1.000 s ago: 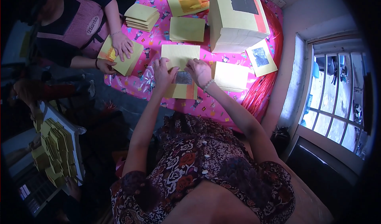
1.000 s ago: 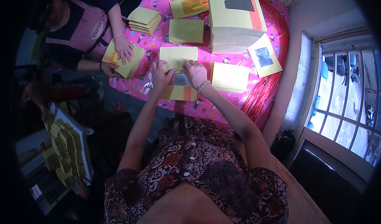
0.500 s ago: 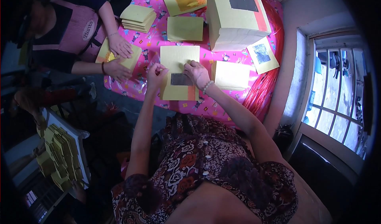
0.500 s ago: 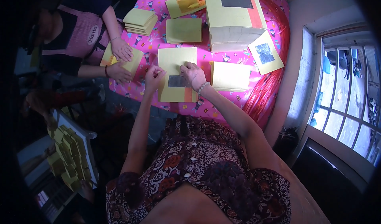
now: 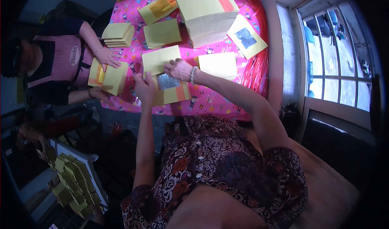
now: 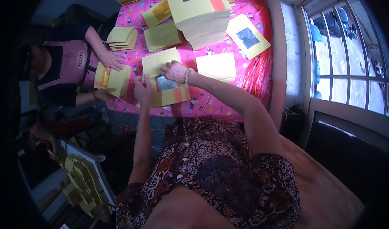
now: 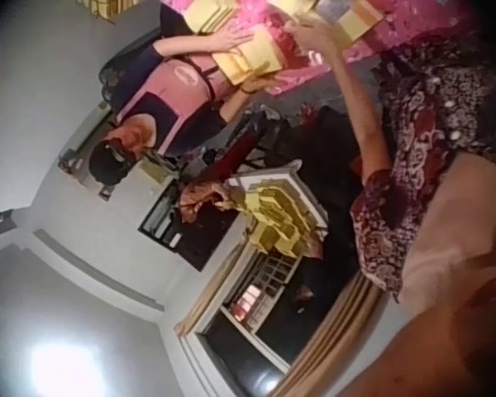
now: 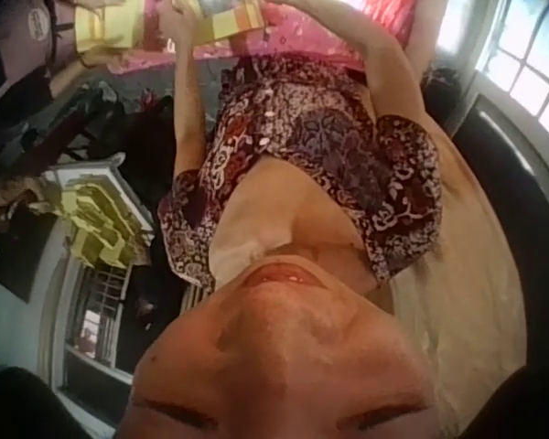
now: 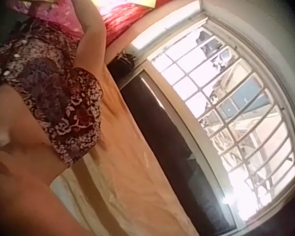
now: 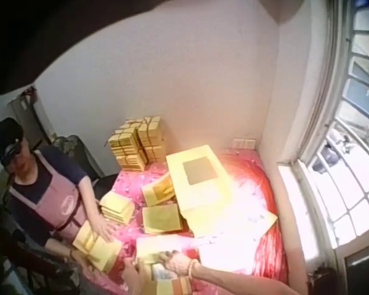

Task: Packaging and tying stacks of paper products into bundles.

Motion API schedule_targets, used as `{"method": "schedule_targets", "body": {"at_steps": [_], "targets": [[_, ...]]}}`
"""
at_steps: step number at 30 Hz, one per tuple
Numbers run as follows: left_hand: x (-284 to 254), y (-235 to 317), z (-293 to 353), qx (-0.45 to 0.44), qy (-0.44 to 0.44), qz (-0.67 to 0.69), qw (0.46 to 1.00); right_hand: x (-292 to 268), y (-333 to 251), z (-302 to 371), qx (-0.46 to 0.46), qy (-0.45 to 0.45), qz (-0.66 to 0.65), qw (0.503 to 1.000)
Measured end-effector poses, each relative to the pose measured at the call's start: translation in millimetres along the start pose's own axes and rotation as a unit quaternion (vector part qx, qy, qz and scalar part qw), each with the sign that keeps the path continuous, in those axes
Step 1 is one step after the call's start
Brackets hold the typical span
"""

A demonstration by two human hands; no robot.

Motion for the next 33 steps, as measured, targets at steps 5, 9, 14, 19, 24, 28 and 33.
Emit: {"method": "schedule_targets", "body": {"at_steps": [5,9,14,19,24,28,33], "targets": [[17,-9,-27,-0.095,-0.062,0.326,0.938,-25,9,3,-0.004,0.14,0.005,0.99],[15,7,-19,-0.164,-0.16,0.554,0.8,-49,21,34,0.05,0.232,-0.084,0.968],[17,52,29,-0.106,-0.235,0.533,0.806,-53,27,114,0.323,0.244,-0.286,0.869],[54,94,56,-0.07,-0.305,0.468,0.827,-9,44,180,0.423,0.245,-0.571,0.66],[109,101,36,0.088,-0.274,0.185,0.94,10,84,208,0.481,0.231,-0.466,0.706],[131,101,30,0.06,-0.295,0.103,0.948,24,92,206,0.49,0.206,-0.44,0.724],[156,83,36,0.07,-0.282,0.084,0.953,44,90,209,0.506,0.179,-0.402,0.742]]}}
Point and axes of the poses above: each hand's wrist, its own z-axis away from the middle knuckle, its own x-axis out of the palm, y = z × x, the point moved 3 cm from there along -z, towards the middle knuckle, and after that the axes turned 6 degrees about -y, right-handed, at the moved point
